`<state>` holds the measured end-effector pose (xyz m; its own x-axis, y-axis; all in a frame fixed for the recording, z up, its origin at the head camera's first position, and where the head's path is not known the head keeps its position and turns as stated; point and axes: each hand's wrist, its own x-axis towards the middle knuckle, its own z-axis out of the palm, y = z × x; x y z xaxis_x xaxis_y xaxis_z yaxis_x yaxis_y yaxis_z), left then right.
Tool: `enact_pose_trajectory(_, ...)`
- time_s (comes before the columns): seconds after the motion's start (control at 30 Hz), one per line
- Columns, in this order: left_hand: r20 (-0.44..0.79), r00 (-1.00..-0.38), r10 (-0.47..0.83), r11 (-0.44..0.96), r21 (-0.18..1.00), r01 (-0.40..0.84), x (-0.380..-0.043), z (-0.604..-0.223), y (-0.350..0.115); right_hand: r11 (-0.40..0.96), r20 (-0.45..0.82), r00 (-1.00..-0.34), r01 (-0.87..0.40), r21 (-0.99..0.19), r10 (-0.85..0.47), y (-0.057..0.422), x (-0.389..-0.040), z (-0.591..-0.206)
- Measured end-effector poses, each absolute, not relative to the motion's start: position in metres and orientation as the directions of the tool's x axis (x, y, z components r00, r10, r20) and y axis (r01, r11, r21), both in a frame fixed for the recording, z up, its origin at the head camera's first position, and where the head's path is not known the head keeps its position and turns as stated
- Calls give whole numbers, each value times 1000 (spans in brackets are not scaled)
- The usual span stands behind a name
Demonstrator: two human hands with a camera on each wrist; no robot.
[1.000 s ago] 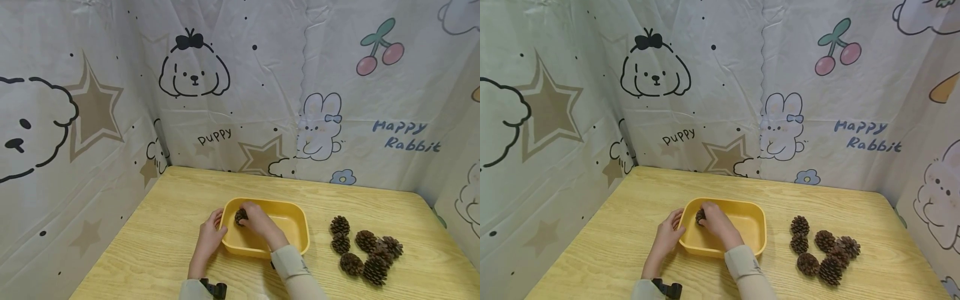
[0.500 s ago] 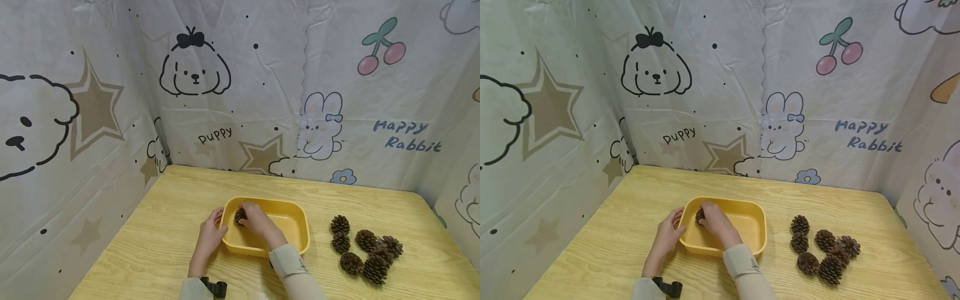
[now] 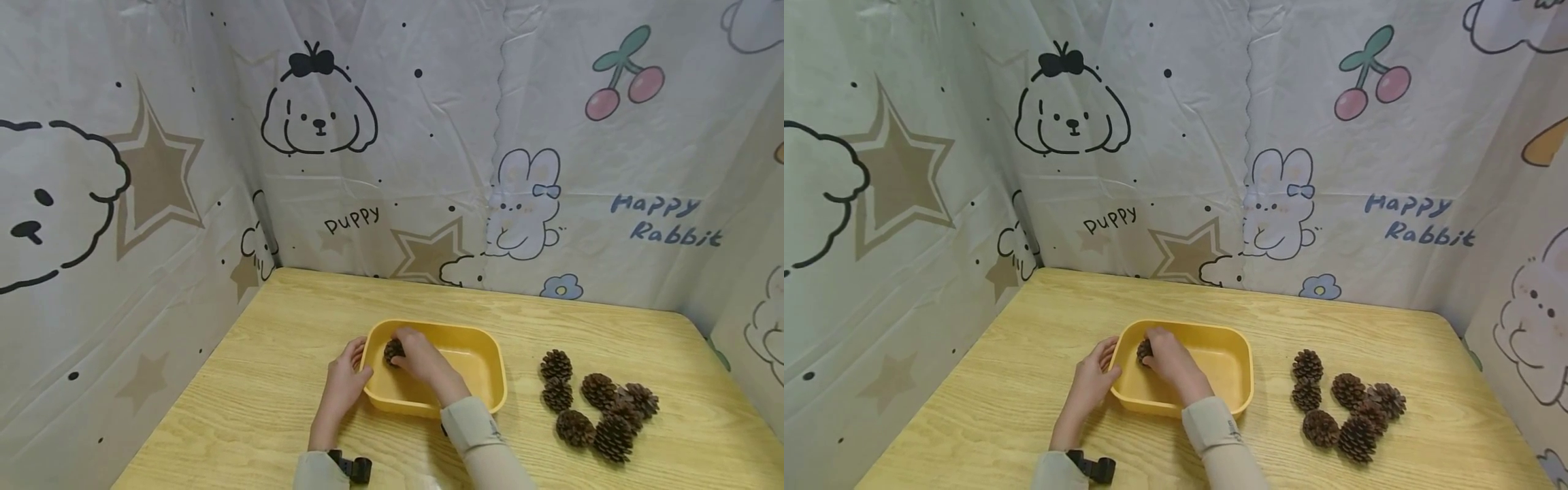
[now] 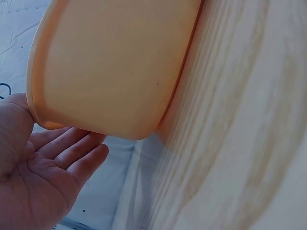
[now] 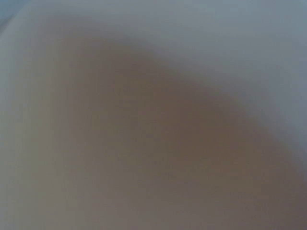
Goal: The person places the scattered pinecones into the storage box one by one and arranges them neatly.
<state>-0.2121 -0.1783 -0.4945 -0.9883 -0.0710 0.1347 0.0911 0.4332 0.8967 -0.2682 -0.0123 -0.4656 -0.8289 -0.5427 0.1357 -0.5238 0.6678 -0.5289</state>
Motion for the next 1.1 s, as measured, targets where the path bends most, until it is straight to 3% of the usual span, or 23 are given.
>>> enact_pose_trajectory(0.87,130,-989,-63,441,893,90,-214,-493,-178,673,114,-844,-493,-552,-525,-7,-269,-464)
enact_pose_trajectory(1.1,123,-990,-65,446,891,81,-212,-493,-178,655,85,-860,-444,-612,-504,-4,-269,-463)
